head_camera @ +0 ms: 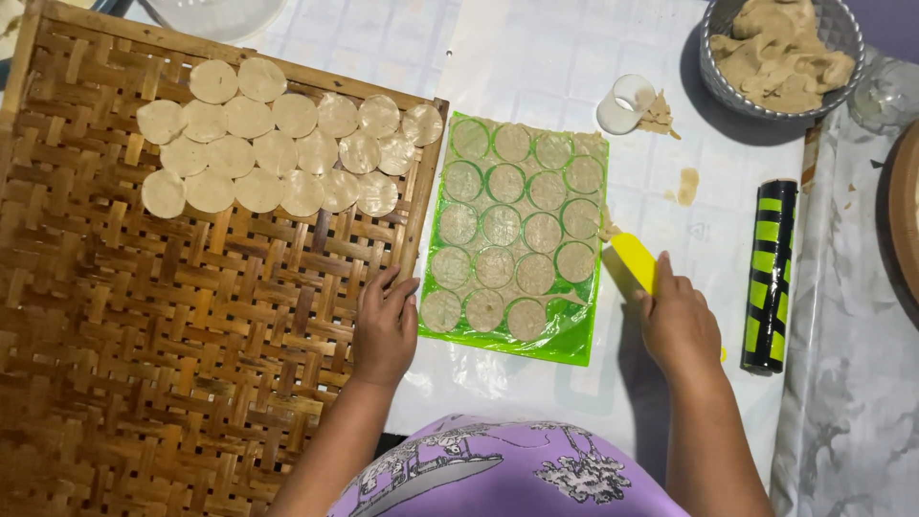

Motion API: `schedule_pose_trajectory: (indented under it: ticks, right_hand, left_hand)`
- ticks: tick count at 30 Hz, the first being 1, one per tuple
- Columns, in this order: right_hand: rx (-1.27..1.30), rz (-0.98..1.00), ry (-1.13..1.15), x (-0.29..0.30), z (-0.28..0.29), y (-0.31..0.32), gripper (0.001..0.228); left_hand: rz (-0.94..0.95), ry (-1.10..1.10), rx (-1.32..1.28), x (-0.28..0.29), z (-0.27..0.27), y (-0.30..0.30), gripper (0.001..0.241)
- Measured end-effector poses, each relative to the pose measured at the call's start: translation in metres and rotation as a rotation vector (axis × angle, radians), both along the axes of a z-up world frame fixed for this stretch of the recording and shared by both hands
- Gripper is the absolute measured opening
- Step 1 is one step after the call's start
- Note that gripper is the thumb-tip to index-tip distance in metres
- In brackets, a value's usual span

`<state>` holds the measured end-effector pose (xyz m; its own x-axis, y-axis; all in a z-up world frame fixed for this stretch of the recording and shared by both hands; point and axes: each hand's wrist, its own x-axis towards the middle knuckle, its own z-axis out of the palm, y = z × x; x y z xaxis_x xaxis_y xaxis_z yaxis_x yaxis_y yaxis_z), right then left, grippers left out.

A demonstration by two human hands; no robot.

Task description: Preparing small circular dough wrappers for cooking.

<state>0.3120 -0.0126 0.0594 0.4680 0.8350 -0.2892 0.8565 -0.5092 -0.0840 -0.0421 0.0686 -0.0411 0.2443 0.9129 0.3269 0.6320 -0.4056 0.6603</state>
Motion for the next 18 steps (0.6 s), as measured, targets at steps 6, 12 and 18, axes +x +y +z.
schedule_pose_trajectory:
  ticks: [6, 12, 18]
  right_hand:
    - [0.015, 0.017, -0.079, 0.012, -0.049, -0.03, 0.047]
    - [0.118, -0.017, -0.027, 0.013, -0.074, -0.023, 0.045]
    - [0.119, 0.004, -0.075, 0.01, -0.081, -0.018, 0.043]
  left_hand:
    - [-0.005, 0.002, -0.034, -0.001, -0.003, -0.001, 0.024]
    - [-0.001, 0.009, 0.007, -0.002, -0.014, -0.001, 0.024]
    - [0.002, 0.004, 0.002, 0.001, 0.001, -0.003, 0.024]
